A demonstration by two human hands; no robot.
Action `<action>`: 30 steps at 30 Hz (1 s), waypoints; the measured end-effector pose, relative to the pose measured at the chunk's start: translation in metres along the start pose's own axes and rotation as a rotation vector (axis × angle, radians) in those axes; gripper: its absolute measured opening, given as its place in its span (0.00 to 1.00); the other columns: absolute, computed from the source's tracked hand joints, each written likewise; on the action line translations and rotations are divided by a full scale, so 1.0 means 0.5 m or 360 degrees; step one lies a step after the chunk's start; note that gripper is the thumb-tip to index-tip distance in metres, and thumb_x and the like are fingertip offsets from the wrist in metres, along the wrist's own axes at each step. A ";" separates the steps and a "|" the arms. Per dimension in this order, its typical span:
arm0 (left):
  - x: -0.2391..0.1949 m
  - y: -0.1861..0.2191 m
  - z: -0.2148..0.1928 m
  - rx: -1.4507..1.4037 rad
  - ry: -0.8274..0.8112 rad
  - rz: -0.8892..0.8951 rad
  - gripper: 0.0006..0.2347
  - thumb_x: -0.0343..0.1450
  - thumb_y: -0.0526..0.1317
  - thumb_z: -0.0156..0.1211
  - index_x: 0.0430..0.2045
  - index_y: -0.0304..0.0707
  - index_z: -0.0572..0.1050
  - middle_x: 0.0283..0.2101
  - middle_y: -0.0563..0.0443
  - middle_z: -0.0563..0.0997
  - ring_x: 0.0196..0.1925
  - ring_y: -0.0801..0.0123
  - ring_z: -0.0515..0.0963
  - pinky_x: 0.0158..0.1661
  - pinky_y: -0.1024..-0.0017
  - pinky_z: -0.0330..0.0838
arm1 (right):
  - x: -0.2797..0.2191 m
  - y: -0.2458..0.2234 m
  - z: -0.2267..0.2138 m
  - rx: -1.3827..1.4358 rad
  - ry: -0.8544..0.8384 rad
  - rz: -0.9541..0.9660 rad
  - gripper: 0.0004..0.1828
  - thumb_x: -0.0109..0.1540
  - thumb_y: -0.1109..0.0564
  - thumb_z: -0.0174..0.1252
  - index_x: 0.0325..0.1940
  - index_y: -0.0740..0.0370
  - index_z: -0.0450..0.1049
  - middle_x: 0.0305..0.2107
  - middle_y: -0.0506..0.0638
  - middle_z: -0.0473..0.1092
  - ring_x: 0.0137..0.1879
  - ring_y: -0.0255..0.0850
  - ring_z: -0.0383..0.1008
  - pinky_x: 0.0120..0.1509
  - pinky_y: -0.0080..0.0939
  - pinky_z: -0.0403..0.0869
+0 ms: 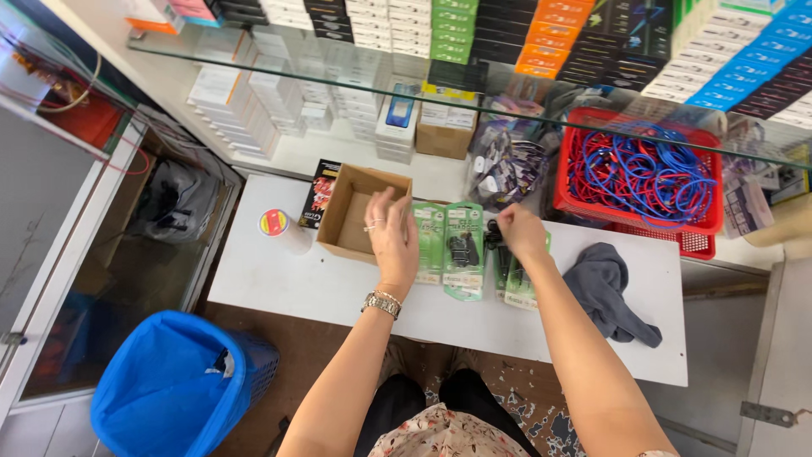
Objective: The person wipes and arranges packaged electronic accessories on a glass display counter. They handle multiple small boxes and blister packs, using a cloth to clean the items and the counter surface, then place them into a cardboard box and on the shelf.
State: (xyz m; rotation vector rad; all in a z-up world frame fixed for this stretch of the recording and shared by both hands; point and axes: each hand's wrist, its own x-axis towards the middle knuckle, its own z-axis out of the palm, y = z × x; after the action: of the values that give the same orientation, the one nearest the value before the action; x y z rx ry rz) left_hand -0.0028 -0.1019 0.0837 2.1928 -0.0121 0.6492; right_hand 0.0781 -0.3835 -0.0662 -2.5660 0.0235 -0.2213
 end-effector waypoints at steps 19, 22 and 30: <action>-0.109 -0.124 0.191 -0.1482 -0.0781 -0.1523 0.29 0.73 0.41 0.60 0.69 0.33 0.57 0.56 0.49 0.79 0.55 0.69 0.79 0.54 0.67 0.74 | -0.074 -0.092 -0.067 0.1711 -0.1169 0.0652 0.28 0.61 0.58 0.63 0.65 0.58 0.67 0.48 0.48 0.75 0.53 0.36 0.75 0.55 0.39 0.74; -0.055 -0.056 0.144 -0.1657 -0.0861 -0.1349 0.27 0.72 0.37 0.61 0.67 0.31 0.60 0.55 0.48 0.80 0.53 0.73 0.80 0.52 0.71 0.75 | -0.062 -0.106 -0.146 0.1899 -0.1154 0.0617 0.33 0.63 0.61 0.58 0.73 0.54 0.60 0.53 0.49 0.72 0.58 0.37 0.72 0.60 0.40 0.72; 0.034 0.063 0.080 -0.1519 -0.0935 -0.0732 0.18 0.71 0.29 0.63 0.57 0.26 0.71 0.53 0.45 0.81 0.52 0.75 0.79 0.51 0.74 0.75 | -0.044 -0.161 -0.204 0.2113 -0.1169 0.0487 0.41 0.65 0.63 0.54 0.80 0.52 0.47 0.69 0.47 0.58 0.68 0.39 0.63 0.70 0.41 0.66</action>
State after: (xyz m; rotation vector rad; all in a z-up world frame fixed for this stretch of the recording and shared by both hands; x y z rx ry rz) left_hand 0.0228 -0.1480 0.0930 1.3017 -0.0983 -0.2596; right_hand 0.0375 -0.3686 0.0585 -1.1702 -0.0080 0.6280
